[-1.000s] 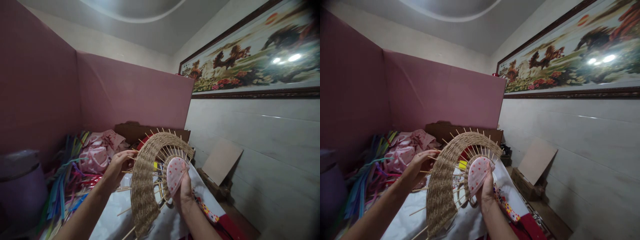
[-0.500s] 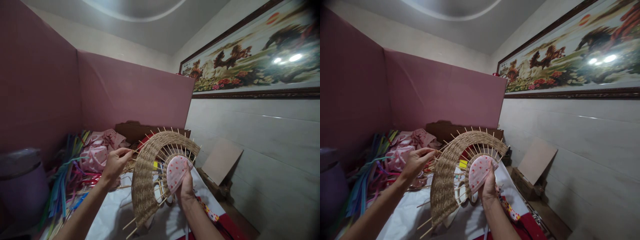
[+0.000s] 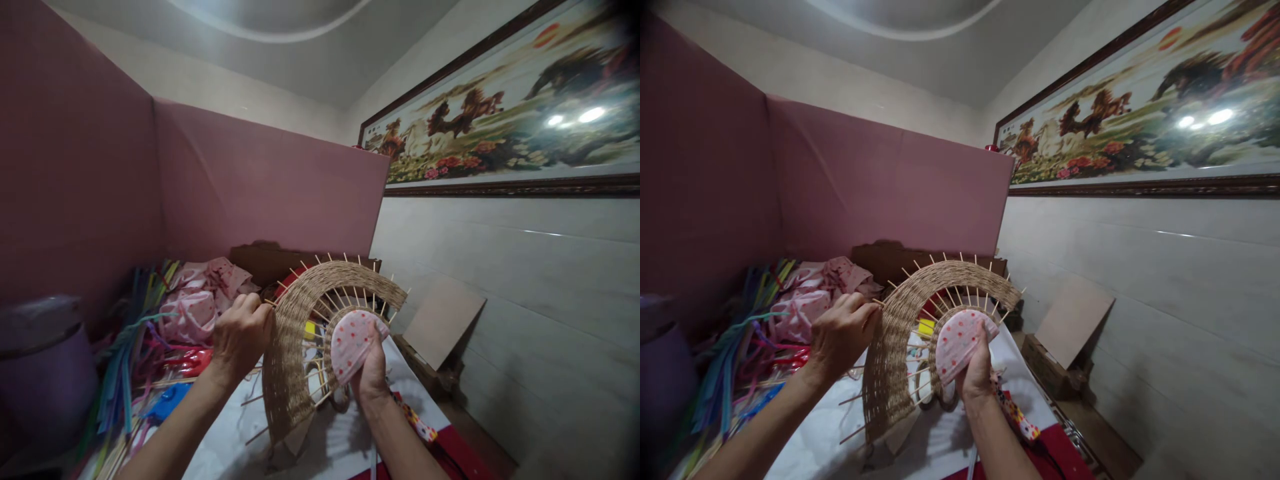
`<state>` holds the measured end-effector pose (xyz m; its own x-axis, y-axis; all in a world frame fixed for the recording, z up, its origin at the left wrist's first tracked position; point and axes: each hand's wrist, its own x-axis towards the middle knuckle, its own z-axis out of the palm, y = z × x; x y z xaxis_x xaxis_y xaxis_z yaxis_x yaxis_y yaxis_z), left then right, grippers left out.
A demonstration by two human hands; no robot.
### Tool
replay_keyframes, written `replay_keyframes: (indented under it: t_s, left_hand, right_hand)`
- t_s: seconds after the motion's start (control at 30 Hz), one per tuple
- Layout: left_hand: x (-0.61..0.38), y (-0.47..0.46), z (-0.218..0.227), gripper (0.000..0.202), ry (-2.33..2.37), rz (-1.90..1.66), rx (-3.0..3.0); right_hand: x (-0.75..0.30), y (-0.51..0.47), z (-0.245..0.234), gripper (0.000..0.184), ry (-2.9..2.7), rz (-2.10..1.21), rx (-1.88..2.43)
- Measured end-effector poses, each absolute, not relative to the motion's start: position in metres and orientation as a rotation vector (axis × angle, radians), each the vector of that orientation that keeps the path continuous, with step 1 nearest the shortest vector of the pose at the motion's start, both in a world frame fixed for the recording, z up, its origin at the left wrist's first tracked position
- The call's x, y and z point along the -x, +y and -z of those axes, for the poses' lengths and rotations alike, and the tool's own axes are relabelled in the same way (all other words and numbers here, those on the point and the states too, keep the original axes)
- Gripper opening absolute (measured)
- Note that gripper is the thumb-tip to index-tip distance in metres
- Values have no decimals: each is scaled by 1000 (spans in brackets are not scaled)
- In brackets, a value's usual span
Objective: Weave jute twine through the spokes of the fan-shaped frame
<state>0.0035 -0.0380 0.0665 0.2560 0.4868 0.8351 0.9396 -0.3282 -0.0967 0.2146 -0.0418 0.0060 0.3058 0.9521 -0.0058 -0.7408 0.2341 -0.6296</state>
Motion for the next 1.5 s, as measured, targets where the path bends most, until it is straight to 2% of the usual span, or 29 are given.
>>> replay_keyframes:
  t_s: [0.17, 0.53, 0.73, 1.03, 1.27, 1.5]
  left_hand:
    - [-7, -38, -63, 16, -1268, 996, 1970]
    - [-9, -40, -63, 19, -1266, 1146, 2027]
    - [-7, -36, -61, 17, -1290, 1320, 2026]
    - [-3, -31, -60, 15, -1376, 1567, 2103]
    - [-6, -34, -68, 30, -1405, 2017, 2454]
    - [-8, -29, -65, 38, -1777, 2676, 2491]
  right_hand:
    - [-216, -39, -2, 48, -434, -1182, 594]
    - [-214, -42, -6, 50, -404, -1187, 580]
    - [-214, -41, -5, 46, -422, -1167, 580]
    - [-219, -37, -1, 53, -409, -1135, 627]
    - [-223, -38, -3, 47, -337, -1162, 590]
    - [-222, -37, -5, 47, -322, -1115, 589]
